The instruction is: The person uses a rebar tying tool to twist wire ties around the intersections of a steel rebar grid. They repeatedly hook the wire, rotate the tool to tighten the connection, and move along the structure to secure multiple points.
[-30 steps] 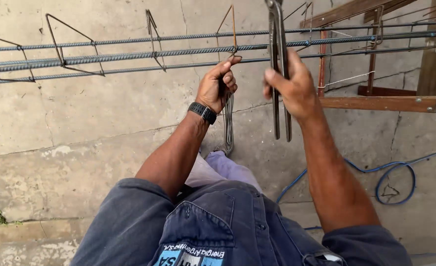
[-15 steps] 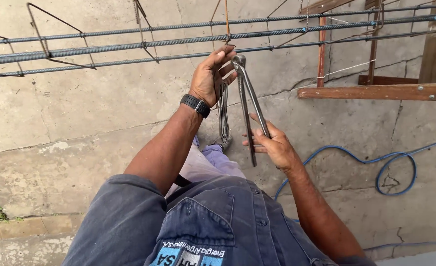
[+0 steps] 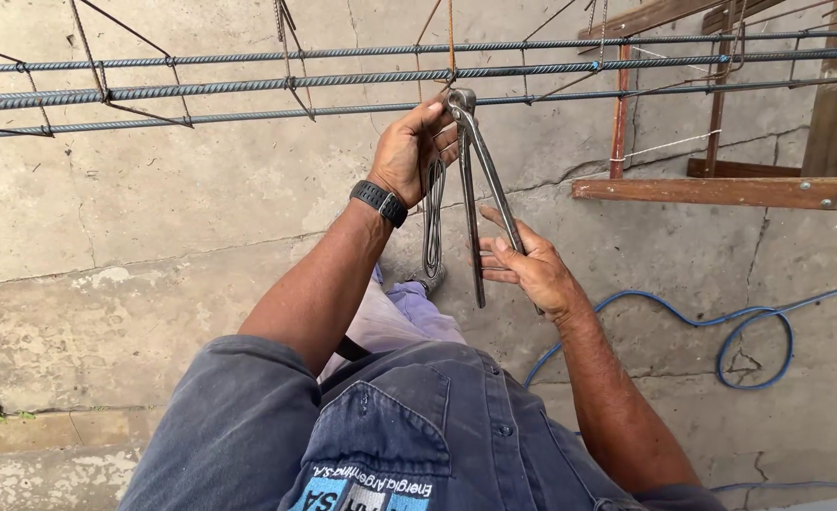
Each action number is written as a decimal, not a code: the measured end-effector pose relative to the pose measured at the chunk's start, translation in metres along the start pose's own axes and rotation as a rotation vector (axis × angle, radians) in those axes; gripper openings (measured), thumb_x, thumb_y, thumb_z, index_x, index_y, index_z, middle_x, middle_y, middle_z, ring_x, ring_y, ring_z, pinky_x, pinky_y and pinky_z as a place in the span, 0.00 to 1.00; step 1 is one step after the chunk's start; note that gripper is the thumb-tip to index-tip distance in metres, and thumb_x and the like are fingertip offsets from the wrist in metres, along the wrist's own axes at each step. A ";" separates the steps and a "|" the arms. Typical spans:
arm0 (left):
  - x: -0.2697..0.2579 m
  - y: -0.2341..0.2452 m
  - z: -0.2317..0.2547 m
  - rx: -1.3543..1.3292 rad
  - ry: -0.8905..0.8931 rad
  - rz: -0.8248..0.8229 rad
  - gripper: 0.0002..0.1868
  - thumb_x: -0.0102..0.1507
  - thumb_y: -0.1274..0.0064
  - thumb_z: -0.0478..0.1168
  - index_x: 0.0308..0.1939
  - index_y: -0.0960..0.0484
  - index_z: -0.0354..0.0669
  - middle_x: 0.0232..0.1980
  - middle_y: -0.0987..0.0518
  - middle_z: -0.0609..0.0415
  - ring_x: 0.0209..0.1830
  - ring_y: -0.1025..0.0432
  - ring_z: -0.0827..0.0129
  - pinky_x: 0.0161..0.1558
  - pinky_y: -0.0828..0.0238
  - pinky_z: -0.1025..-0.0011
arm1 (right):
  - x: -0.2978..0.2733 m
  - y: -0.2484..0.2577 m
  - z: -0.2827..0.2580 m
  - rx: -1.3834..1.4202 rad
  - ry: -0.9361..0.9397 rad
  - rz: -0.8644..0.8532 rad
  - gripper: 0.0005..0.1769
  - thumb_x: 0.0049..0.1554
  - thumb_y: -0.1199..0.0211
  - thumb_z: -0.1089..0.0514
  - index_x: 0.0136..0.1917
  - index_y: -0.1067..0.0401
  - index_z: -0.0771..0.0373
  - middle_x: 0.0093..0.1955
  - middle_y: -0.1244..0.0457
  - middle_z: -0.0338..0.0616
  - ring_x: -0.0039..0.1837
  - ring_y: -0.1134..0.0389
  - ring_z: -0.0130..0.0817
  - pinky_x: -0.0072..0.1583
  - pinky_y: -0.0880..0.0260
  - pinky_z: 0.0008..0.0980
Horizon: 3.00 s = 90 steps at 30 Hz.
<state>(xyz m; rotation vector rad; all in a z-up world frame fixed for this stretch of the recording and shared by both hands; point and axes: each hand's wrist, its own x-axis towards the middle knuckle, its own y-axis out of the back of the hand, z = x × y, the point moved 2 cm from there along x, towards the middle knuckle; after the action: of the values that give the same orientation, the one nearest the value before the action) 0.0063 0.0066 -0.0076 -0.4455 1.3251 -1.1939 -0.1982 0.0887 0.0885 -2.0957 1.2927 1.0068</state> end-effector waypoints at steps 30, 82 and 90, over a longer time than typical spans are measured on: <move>-0.004 -0.023 -0.004 0.122 -0.006 0.214 0.10 0.66 0.62 0.44 0.45 0.24 0.51 0.34 0.18 0.51 0.26 0.25 0.64 0.25 0.43 0.69 | 0.063 -0.025 0.056 0.323 0.068 -0.023 0.13 0.63 0.44 0.50 0.45 0.33 0.63 0.35 0.37 0.44 0.33 0.37 0.31 0.35 0.33 0.31; -0.024 0.002 -0.066 0.512 -0.017 0.257 0.21 0.49 0.27 0.42 0.26 0.27 0.39 0.15 0.31 0.52 0.14 0.30 0.69 0.20 0.28 0.74 | 0.050 -0.053 0.066 0.274 0.178 0.093 0.11 0.43 0.25 0.64 0.37 0.27 0.64 0.29 0.33 0.51 0.34 0.26 0.40 0.37 0.28 0.31; -0.035 0.003 -0.049 0.064 0.239 -0.186 0.12 0.61 0.38 0.43 0.33 0.28 0.47 0.22 0.35 0.60 0.22 0.31 0.73 0.30 0.24 0.74 | 0.057 -0.072 0.086 0.816 -0.041 -0.319 0.11 0.49 0.29 0.60 0.37 0.32 0.61 0.27 0.41 0.40 0.29 0.32 0.38 0.31 0.26 0.46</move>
<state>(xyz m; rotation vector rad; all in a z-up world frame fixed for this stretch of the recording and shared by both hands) -0.0298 0.0550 -0.0058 -0.3957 1.4679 -1.4757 -0.1460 0.1505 -0.0081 -1.5494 1.0496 0.2909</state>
